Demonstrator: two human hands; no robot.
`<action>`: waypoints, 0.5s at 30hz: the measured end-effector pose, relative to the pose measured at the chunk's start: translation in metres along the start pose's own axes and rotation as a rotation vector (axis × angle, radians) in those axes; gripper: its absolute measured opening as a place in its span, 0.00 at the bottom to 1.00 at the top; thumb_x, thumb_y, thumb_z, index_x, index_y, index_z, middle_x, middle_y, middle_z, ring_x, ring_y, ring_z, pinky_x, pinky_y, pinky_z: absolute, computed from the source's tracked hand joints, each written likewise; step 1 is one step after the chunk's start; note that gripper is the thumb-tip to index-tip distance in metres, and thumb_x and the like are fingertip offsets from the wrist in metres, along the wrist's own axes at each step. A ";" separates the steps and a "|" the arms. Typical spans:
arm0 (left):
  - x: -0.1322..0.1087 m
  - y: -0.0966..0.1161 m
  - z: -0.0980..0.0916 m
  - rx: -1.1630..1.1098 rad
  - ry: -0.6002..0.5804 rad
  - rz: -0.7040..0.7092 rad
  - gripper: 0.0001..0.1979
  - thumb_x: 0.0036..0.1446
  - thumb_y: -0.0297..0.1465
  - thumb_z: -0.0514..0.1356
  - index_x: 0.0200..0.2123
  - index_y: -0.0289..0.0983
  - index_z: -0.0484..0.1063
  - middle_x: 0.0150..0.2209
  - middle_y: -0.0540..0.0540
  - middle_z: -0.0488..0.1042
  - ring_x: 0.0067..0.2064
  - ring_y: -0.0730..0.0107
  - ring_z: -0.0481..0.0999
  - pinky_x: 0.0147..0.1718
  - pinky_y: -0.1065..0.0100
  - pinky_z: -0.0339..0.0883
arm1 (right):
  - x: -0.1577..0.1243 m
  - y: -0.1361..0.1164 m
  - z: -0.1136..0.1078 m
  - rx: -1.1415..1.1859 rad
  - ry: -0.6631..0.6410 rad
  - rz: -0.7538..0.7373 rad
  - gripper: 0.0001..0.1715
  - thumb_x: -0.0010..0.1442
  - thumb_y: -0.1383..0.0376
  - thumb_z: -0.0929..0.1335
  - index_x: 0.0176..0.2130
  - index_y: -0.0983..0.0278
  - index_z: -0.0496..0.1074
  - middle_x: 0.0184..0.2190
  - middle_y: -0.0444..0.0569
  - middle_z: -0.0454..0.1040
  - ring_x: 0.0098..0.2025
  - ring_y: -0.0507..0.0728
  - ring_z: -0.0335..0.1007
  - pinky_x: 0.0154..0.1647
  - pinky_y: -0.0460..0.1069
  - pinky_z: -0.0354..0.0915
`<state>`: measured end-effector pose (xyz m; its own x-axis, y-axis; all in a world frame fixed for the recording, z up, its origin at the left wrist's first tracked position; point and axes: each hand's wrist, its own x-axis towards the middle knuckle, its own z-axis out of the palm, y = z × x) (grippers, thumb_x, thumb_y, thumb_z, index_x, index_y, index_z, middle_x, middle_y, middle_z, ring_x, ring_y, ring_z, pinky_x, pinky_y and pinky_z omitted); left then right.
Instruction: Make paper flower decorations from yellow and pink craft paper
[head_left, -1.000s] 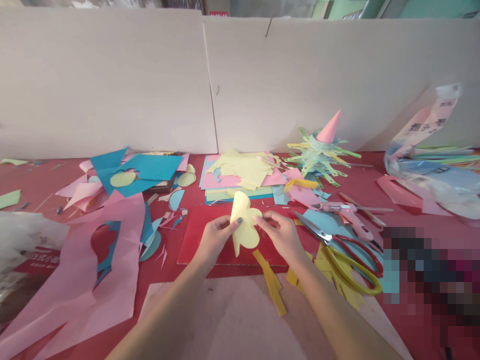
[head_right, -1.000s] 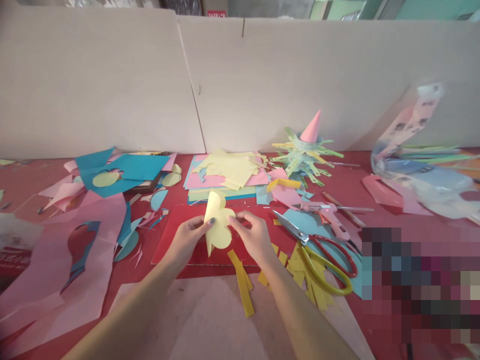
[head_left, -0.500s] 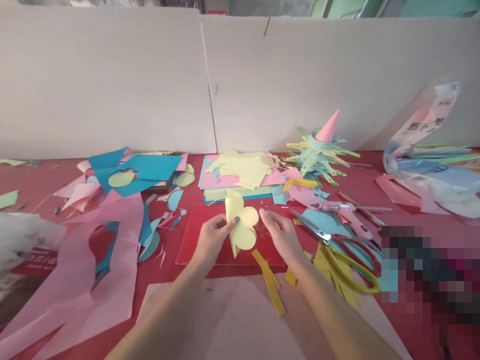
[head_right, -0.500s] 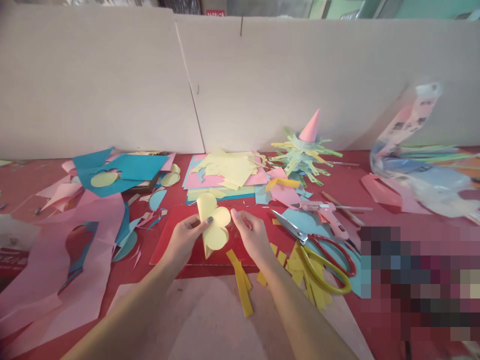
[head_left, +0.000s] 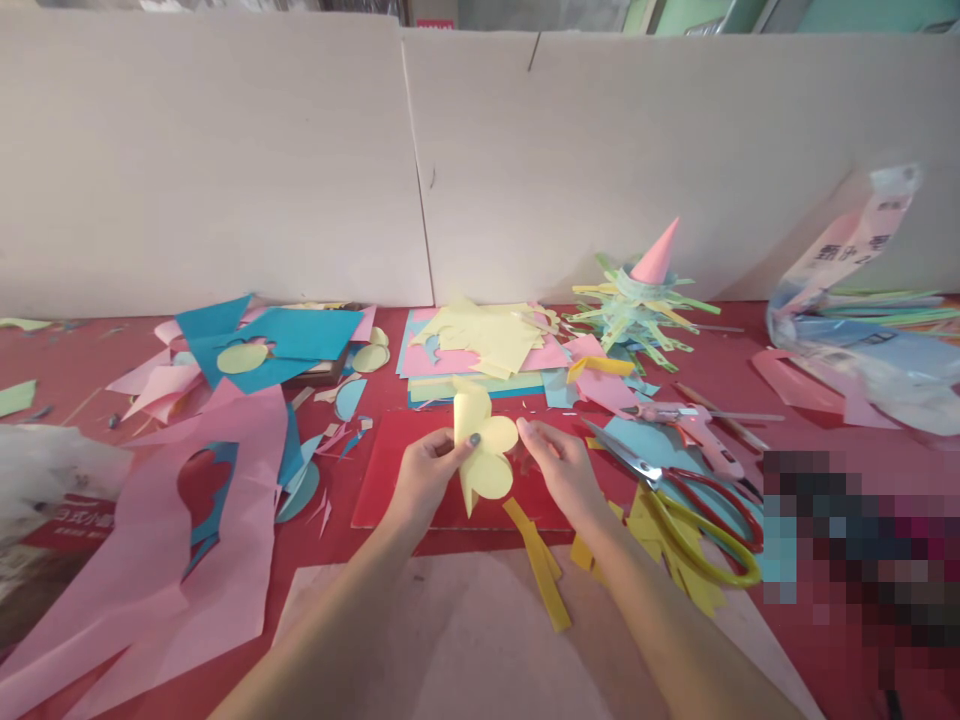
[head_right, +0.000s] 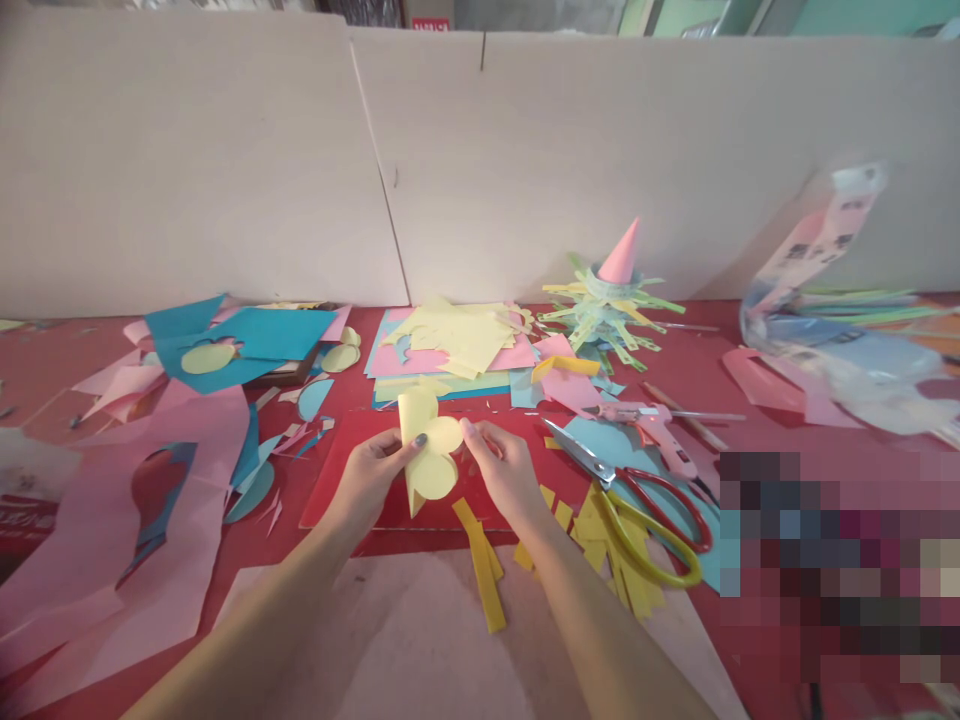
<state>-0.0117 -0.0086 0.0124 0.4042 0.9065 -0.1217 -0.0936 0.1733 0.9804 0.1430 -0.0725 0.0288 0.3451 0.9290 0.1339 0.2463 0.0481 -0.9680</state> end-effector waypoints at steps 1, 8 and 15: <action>0.000 0.000 0.000 0.002 0.000 0.001 0.17 0.44 0.42 0.65 0.33 0.35 0.76 0.30 0.46 0.77 0.32 0.67 0.74 0.31 0.71 0.66 | 0.000 0.000 0.000 -0.009 0.006 0.000 0.23 0.57 0.49 0.61 0.21 0.63 0.61 0.20 0.43 0.61 0.26 0.52 0.58 0.28 0.46 0.56; -0.001 0.001 0.001 0.034 0.012 -0.016 0.19 0.42 0.45 0.65 0.32 0.35 0.76 0.30 0.45 0.77 0.32 0.66 0.74 0.31 0.70 0.65 | 0.000 0.002 -0.001 -0.052 0.017 0.005 0.25 0.57 0.47 0.60 0.26 0.63 0.67 0.21 0.45 0.64 0.29 0.54 0.61 0.28 0.47 0.59; 0.000 0.000 0.000 0.058 0.004 -0.002 0.18 0.43 0.44 0.64 0.31 0.34 0.76 0.29 0.45 0.76 0.32 0.66 0.73 0.31 0.69 0.65 | 0.000 0.001 -0.001 -0.018 0.021 0.006 0.23 0.58 0.50 0.61 0.23 0.63 0.65 0.21 0.44 0.64 0.27 0.52 0.61 0.28 0.46 0.58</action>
<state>-0.0116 -0.0083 0.0119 0.4007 0.9077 -0.1245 -0.0397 0.1530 0.9874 0.1442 -0.0726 0.0286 0.3652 0.9215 0.1322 0.2600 0.0354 -0.9650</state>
